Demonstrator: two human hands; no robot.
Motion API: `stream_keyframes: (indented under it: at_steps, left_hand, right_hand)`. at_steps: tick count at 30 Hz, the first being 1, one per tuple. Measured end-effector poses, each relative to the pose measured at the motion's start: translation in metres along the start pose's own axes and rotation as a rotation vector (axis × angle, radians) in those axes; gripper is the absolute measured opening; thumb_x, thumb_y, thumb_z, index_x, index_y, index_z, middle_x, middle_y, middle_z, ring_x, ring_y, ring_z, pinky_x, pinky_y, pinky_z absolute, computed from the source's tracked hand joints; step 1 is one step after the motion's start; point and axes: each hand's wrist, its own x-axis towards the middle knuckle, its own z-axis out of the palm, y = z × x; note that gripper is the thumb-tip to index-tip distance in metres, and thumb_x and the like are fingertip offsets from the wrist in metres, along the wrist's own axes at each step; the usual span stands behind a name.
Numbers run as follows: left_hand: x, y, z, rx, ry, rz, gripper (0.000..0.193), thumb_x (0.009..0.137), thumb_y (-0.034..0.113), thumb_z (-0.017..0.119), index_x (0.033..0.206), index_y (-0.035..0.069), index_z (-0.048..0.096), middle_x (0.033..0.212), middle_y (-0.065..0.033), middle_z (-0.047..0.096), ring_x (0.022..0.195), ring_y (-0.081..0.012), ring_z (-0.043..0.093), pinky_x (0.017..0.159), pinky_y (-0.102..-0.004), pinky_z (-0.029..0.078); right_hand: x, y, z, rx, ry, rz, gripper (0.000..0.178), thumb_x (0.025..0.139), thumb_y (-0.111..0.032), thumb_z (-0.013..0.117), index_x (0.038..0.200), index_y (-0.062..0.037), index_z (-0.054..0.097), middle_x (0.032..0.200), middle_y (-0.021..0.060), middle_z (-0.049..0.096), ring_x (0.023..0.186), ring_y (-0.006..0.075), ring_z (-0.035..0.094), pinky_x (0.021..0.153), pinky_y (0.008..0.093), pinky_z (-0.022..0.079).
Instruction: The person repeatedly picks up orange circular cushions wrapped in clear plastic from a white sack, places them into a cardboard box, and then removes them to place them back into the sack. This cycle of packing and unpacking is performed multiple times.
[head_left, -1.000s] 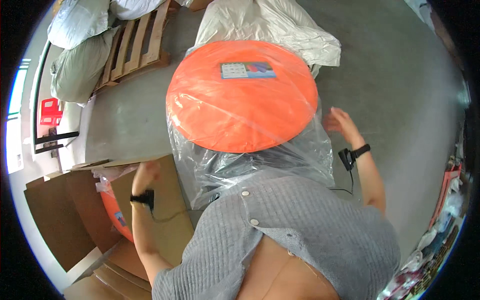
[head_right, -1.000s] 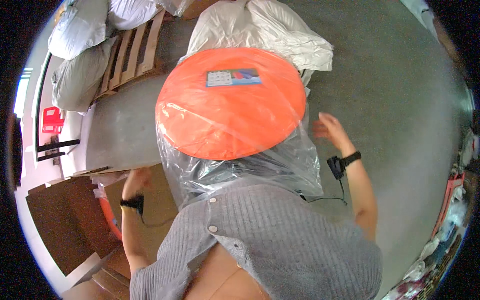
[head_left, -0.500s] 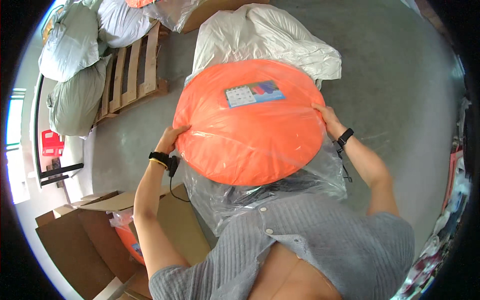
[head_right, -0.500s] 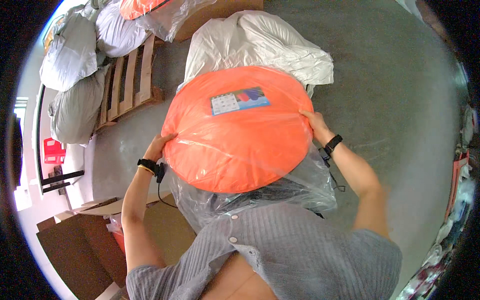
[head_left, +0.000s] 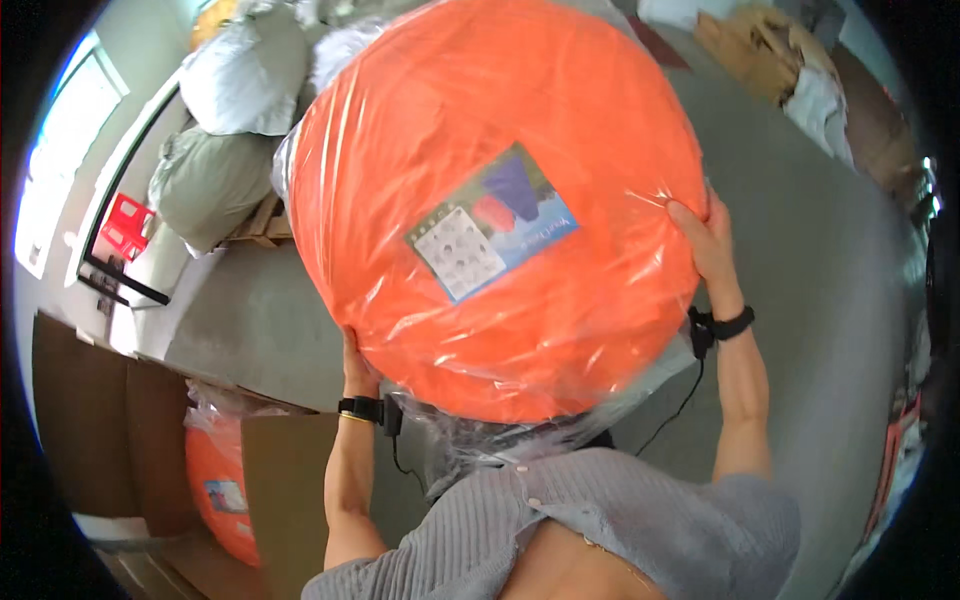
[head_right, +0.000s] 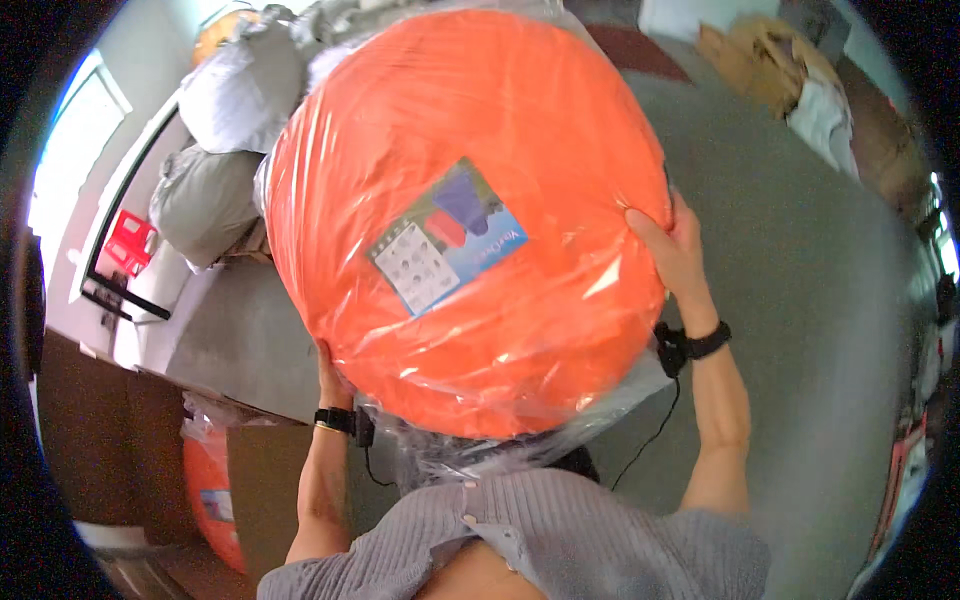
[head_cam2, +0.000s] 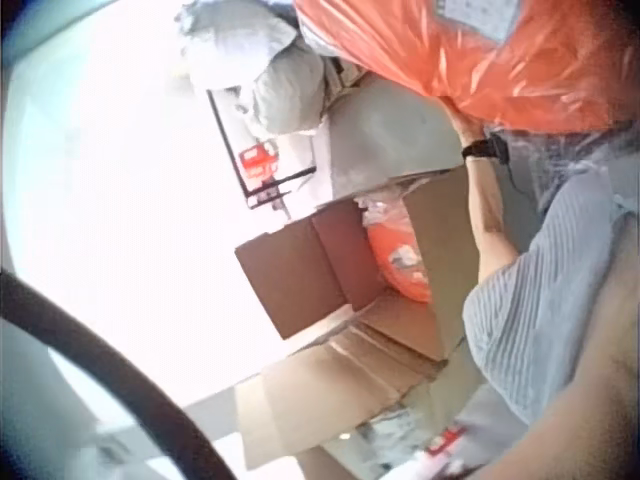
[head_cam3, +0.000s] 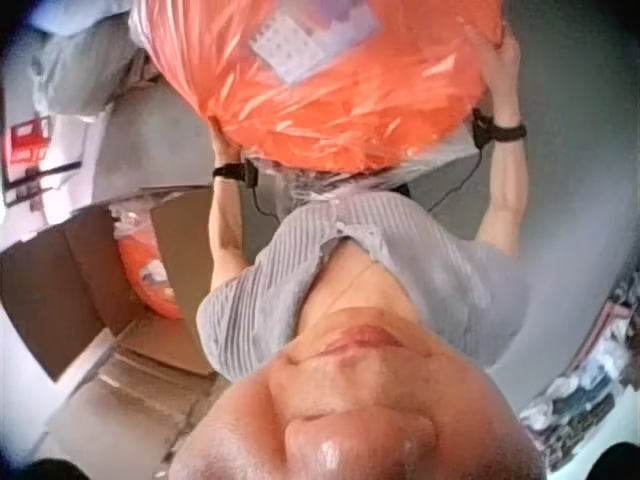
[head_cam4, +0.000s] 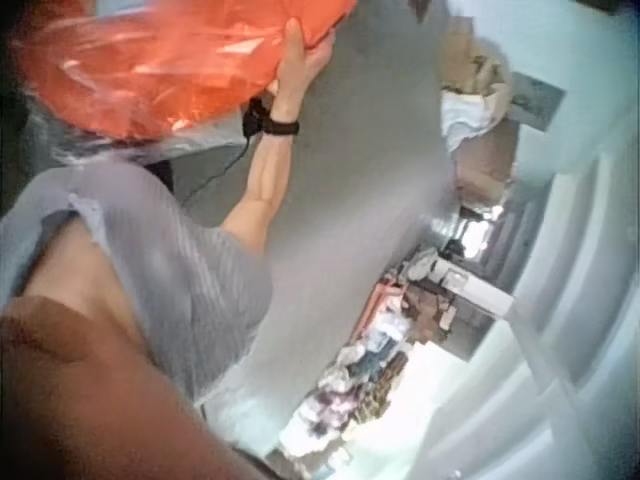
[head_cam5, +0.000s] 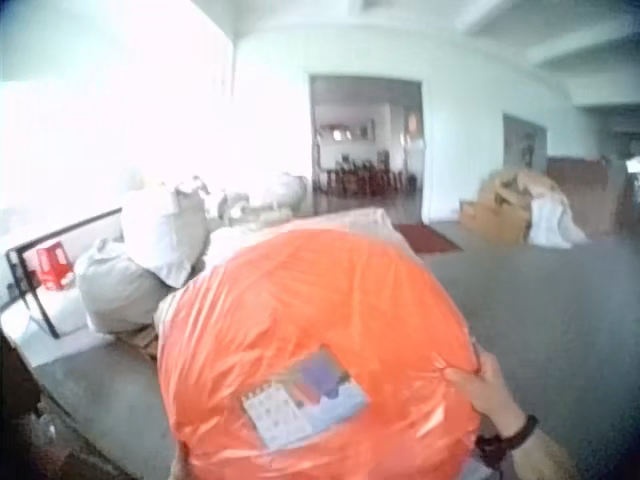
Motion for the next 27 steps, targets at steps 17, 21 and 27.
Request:
stream_keyframes:
  at_steps: [17,21,27]
  left_hand:
    - [-0.03,-0.107,0.01,-0.311,-0.027,-0.004,0.077,0.072,0.056,0.06,0.129,0.01,0.037,0.13,-0.0096,0.042,0.12,-0.0293,0.038,0.101,-0.0451,0.029]
    - [-0.023,-0.11,0.031,-0.332,-0.195,0.075,0.071,0.076,0.05,0.06,0.128,0.007,0.037,0.128,-0.0093,0.044,0.118,-0.0285,0.04,0.1,-0.0426,0.032]
    - [-0.022,-0.025,0.042,-0.168,-0.135,0.259,0.061,0.081,0.038,0.059,0.128,0.006,0.037,0.128,-0.0093,0.044,0.118,-0.0267,0.041,0.099,-0.0414,0.034]
  right_hand:
    - [-0.083,-0.229,-0.004,-0.032,-0.318,-0.177,0.087,0.056,-0.021,0.081,0.126,0.0007,0.035,0.12,0.0106,0.049,0.108,0.0215,0.05,0.092,0.0331,0.04]
    - [-0.061,-0.182,-0.074,-0.413,-0.021,0.005,0.051,0.071,-0.012,0.07,0.114,0.0007,0.046,0.106,0.0081,0.056,0.094,0.0157,0.055,0.082,0.0274,0.044]
    - [-0.056,-0.093,-0.057,-0.13,0.184,-0.245,0.014,0.084,-0.015,0.058,0.09,-0.0036,0.053,0.085,0.0019,0.056,0.077,0.01,0.053,0.072,0.0244,0.043]
